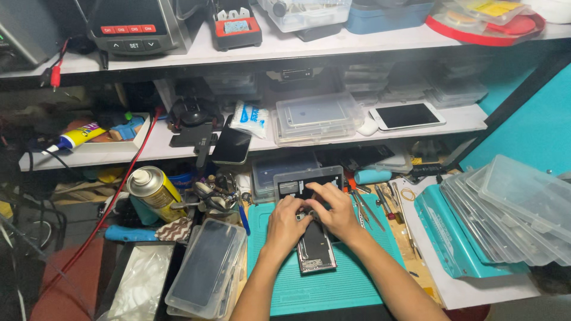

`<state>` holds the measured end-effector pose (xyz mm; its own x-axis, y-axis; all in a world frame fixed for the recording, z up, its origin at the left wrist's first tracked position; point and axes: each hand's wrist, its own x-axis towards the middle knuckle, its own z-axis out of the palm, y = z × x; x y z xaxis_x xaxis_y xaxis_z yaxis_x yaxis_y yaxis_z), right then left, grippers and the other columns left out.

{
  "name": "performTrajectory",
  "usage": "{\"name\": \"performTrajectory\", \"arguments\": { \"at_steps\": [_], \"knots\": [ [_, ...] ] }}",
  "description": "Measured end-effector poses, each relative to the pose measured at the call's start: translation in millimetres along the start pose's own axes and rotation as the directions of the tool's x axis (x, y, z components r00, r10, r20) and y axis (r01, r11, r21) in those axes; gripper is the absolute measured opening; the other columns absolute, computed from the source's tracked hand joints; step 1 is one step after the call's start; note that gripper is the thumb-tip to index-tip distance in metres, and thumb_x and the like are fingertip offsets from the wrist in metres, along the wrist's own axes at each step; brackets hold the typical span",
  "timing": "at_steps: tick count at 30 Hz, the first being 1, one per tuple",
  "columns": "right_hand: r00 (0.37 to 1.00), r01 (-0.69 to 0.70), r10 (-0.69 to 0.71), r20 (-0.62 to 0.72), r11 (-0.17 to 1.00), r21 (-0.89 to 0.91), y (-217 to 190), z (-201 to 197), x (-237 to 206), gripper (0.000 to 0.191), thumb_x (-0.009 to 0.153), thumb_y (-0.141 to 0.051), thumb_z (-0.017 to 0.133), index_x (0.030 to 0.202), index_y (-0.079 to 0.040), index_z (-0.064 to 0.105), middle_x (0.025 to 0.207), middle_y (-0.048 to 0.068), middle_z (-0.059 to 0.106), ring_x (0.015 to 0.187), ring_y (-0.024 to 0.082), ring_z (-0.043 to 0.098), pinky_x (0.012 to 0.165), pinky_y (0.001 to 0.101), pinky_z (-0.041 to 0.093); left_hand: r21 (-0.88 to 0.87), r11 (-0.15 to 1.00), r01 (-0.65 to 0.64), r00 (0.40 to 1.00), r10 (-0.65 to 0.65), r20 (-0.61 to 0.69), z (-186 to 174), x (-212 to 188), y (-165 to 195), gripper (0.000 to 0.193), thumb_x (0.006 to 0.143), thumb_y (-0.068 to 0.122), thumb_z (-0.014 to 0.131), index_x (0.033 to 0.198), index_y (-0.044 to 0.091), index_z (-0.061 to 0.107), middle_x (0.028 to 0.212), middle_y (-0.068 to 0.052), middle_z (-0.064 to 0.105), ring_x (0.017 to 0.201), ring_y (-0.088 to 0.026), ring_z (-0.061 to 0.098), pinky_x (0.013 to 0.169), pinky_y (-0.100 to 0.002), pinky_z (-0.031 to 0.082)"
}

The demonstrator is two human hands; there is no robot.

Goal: The person repairs a smartphone at a workbench. They hold the phone frame with its motherboard, pry components loose by hand, set the frame aside, pick up a pink phone back cover and work on it, then transfer parts between the frame and a screen assembly while pressing components into place on the mat.

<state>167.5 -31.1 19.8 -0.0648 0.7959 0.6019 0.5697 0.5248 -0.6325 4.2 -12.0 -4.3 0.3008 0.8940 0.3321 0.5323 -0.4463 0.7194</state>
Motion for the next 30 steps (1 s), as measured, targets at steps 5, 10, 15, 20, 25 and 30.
{"name": "performTrajectory", "arguments": {
  "at_steps": [5, 10, 15, 20, 25, 30],
  "knots": [
    [0.997, 0.060, -0.067, 0.039, 0.984, 0.168, 0, -2, -1, 0.038, 0.091, 0.001, 0.065, 0.128, -0.001, 0.063, 0.102, 0.011, 0.071, 0.092, 0.022, 0.073, 0.080, 0.0322, 0.059, 0.005, 1.000, -0.006, 1.000, 0.007, -0.019, 0, 2, 0, 0.025, 0.073, 0.013, 0.081, 0.095, 0.006, 0.071, 0.091, -0.009, 0.065, 0.092, -0.031, 0.065, 0.076, -0.045, 0.052],
    [1.000, 0.030, -0.030, -0.002, 1.000, -0.002, -3, 1, 0, 0.043, 0.084, -0.004, 0.078, 0.125, -0.005, 0.067, 0.090, 0.011, 0.067, 0.079, 0.022, 0.069, 0.071, 0.0318, 0.055, 0.011, 1.000, -0.029, 0.998, 0.029, -0.051, 3, -1, -3, 0.020, 0.076, 0.014, 0.080, 0.092, 0.006, 0.072, 0.088, -0.010, 0.065, 0.088, -0.032, 0.066, 0.074, -0.045, 0.052],
    [0.993, 0.088, -0.097, 0.062, 0.988, 0.125, -6, -2, -1, 0.047, 0.086, 0.001, 0.070, 0.132, -0.004, 0.063, 0.097, 0.011, 0.067, 0.086, 0.021, 0.071, 0.076, 0.0318, 0.057, -0.040, 0.998, -0.057, 0.996, 0.055, -0.071, 5, -1, -6, 0.015, 0.078, 0.012, 0.078, 0.091, 0.006, 0.073, 0.086, -0.010, 0.066, 0.082, -0.033, 0.067, 0.072, -0.045, 0.053],
    [0.999, -0.040, 0.039, -0.006, 0.995, -0.086, -9, 2, 2, 0.048, 0.083, -0.004, 0.078, 0.129, -0.008, 0.067, 0.085, 0.011, 0.066, 0.075, 0.022, 0.067, 0.070, 0.0331, 0.054, 0.005, 1.000, -0.026, 0.998, 0.026, -0.051, 3, -1, -5, 0.013, 0.077, 0.013, 0.078, 0.087, 0.006, 0.073, 0.082, -0.009, 0.066, 0.079, -0.032, 0.068, 0.069, -0.044, 0.053],
    [0.992, 0.089, -0.096, 0.078, 0.992, 0.095, -7, -3, 2, 0.051, 0.084, 0.001, 0.072, 0.134, -0.005, 0.062, 0.093, 0.011, 0.066, 0.082, 0.022, 0.069, 0.074, 0.0321, 0.056, -0.030, 1.000, -0.003, 0.998, 0.000, -0.069, 2, 0, -3, 0.013, 0.076, 0.012, 0.078, 0.086, 0.007, 0.073, 0.081, -0.008, 0.066, 0.075, -0.030, 0.068, 0.066, -0.043, 0.053],
    [0.999, 0.013, -0.014, 0.053, 1.000, 0.014, -6, 1, 1, 0.050, 0.086, -0.001, 0.074, 0.133, -0.007, 0.063, 0.090, 0.011, 0.066, 0.078, 0.022, 0.068, 0.071, 0.0323, 0.055, -0.034, 0.999, 0.010, 0.998, -0.012, -0.055, 3, -1, -5, 0.011, 0.078, 0.013, 0.077, 0.087, 0.007, 0.072, 0.081, -0.008, 0.066, 0.075, -0.030, 0.069, 0.066, -0.043, 0.053]
  ]
}}
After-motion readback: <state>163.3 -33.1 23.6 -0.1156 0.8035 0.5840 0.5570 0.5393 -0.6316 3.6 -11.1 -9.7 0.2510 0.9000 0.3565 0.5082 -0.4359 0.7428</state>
